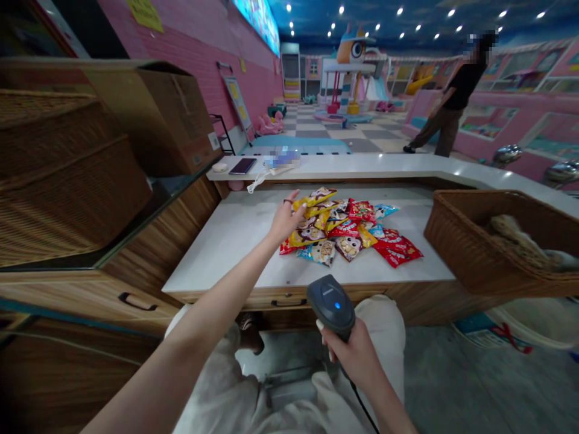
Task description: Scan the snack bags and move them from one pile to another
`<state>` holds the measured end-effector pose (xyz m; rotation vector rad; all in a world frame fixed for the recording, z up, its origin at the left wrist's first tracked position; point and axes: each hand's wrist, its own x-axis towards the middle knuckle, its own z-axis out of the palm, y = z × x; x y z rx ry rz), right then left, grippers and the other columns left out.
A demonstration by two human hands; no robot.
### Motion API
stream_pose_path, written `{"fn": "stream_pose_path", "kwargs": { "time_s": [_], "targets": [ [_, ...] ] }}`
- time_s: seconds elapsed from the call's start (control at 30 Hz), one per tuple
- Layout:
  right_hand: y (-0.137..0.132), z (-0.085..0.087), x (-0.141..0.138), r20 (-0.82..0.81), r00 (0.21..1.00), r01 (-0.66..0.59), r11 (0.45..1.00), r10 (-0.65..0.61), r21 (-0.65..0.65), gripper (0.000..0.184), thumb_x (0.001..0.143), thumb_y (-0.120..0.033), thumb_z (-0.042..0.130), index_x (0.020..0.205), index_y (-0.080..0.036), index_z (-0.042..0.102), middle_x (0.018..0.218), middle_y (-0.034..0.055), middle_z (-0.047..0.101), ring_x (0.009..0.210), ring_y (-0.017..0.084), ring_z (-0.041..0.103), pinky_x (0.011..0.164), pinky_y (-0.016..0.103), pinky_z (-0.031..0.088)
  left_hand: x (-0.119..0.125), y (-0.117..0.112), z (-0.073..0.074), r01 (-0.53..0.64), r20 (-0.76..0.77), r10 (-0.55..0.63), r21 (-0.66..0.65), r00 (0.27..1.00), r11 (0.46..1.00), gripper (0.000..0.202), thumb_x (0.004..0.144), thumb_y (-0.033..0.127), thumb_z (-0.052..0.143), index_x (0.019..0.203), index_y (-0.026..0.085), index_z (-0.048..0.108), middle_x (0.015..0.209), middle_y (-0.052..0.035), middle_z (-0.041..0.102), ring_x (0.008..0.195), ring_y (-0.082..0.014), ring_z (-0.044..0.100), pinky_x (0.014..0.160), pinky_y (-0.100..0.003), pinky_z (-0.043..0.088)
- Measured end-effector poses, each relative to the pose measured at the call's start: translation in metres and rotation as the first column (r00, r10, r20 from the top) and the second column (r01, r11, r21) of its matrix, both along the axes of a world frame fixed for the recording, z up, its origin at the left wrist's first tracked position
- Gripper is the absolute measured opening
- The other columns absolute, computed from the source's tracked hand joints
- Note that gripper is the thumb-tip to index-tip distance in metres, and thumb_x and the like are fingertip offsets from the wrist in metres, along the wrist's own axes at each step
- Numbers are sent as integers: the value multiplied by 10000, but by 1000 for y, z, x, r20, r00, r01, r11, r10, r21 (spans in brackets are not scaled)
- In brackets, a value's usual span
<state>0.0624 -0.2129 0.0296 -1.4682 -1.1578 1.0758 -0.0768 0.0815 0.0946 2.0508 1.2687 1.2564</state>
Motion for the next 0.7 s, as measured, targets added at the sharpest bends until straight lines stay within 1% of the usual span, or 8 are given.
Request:
{"fn": "stream_pose_path", "kwargs": {
  "time_s": [0.1,0.2,0.3,0.4,0.47,0.53,0.6,0.7],
  "targets": [
    [-3,-5,2,-34,999,15,999,-16,-32,545,811,-687,816,639,-191,673,497,1,606,404,135,527,435,248,466,33,30,10,31,-207,-21,45,978,998,632,1008,250,653,1612,131,507,1668,-212,514,1580,-314,454,1323,-474,322],
    [-3,-6,1,-25,999,26,998,-27,-62,524,814,-669,822,658,-186,692,499,2,605,429,147,544,450,249,469,45,40,6,96,-359,-90,-2,929,995,609,1045,253,609,1626,114,490,1600,-237,582,1513,-327,537,1283,-483,379],
    [1,-4,-1,-20,1000,9,997,-10,-82,504,811,-659,826,693,-180,723,490,-6,587,439,157,551,457,253,468,40,40,2,132,-352,-120,8,928,991,508,1072,171,496,1575,158,565,1515,-190,668,1433,-295,612,1249,-461,423],
    [8,-3,-4,-33,999,-21,998,19,-66,507,816,-665,823,699,-181,725,493,-8,583,443,160,558,466,257,473,22,31,2,120,-183,-113,29,977,992,473,1065,143,467,1503,187,639,1497,-161,689,1402,-276,639,1238,-441,444],
    [12,-6,-5,-39,998,-48,997,46,-61,528,818,-681,822,670,-187,705,495,-3,589,441,158,560,470,258,476,3,17,1,96,1,-96,17,995,995,435,1061,171,490,1450,215,679,1464,-131,717,1356,-272,670,1217,-433,471],
    [14,-11,-6,-53,996,-78,995,75,-56,562,819,-711,817,650,-189,697,502,6,604,437,158,564,471,261,476,-19,-6,-6,31,236,-23,-30,971,999,371,1060,235,524,1378,232,715,1396,-110,754,1315,-273,688,1185,-429,502],
    [16,-17,-7,-79,992,-99,994,96,-37,593,854,-735,784,659,-179,715,520,21,628,439,160,584,481,265,481,-41,-35,-19,-6,488,77,-146,869,989,311,1043,330,584,1296,226,734,1308,-103,782,1287,-270,695,1136,-415,546],
    [18,-21,-8,-107,986,-127,992,126,-1,598,929,-721,733,740,-154,775,538,39,663,470,176,634,529,277,524,-68,-84,-43,164,770,199,-366,606,916,374,933,479,745,1205,225,714,1165,-69,790,1097,-228,749,951,-372,644]
  ]
}}
